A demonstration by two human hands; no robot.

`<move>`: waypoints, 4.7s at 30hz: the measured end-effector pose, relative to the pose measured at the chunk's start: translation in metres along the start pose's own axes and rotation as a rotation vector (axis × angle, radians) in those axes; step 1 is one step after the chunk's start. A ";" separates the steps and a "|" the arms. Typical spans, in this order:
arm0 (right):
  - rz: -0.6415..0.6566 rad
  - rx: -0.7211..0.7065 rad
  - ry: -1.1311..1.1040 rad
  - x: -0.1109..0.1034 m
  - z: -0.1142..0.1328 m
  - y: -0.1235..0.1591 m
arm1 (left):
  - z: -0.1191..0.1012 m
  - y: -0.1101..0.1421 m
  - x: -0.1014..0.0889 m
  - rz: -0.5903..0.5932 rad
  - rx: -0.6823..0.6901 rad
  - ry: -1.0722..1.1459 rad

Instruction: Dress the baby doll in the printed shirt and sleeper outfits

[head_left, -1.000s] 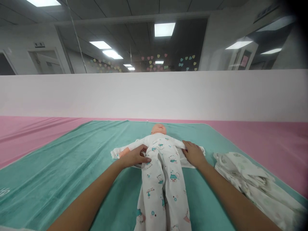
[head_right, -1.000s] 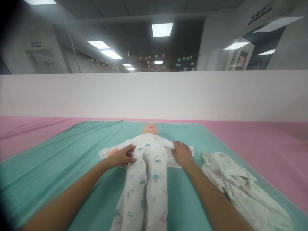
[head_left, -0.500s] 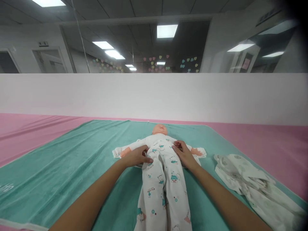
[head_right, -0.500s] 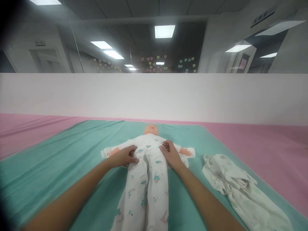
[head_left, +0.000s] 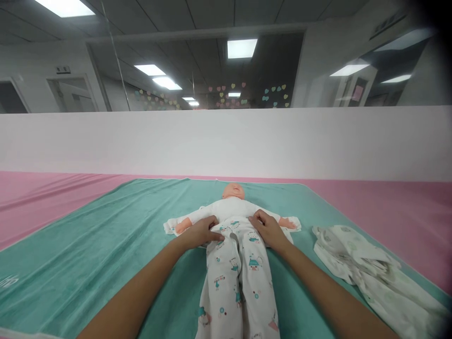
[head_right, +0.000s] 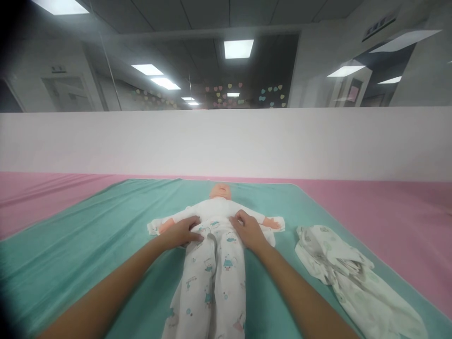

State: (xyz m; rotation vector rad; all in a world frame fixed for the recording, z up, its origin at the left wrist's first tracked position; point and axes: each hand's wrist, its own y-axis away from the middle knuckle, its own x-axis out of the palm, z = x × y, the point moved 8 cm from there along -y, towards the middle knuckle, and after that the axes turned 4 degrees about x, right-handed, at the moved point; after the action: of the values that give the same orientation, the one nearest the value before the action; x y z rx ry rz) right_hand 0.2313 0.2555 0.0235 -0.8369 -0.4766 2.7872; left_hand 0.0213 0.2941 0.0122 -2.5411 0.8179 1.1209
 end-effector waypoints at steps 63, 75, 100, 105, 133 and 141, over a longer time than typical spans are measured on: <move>0.046 0.117 -0.124 0.005 -0.024 -0.001 | -0.001 0.003 0.013 0.080 0.031 0.055; 0.052 0.128 -0.142 0.005 -0.025 -0.001 | -0.002 0.003 0.014 0.083 0.036 0.046; 0.048 0.132 -0.126 0.005 -0.030 -0.002 | -0.006 0.005 0.014 0.062 0.057 0.078; 0.047 0.135 -0.133 0.005 -0.031 -0.002 | -0.005 0.004 0.014 0.063 0.049 0.060; 0.032 0.134 -0.125 0.005 -0.032 -0.002 | -0.008 0.005 0.014 0.037 0.073 0.071; 0.031 0.119 -0.119 0.005 -0.032 -0.002 | -0.003 0.003 0.013 0.027 0.070 0.042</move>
State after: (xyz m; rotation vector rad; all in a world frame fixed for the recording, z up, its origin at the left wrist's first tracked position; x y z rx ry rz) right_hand 0.2450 0.2669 -0.0033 -0.6609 -0.3149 2.8722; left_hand 0.0283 0.2848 0.0049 -2.5104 0.8889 1.0317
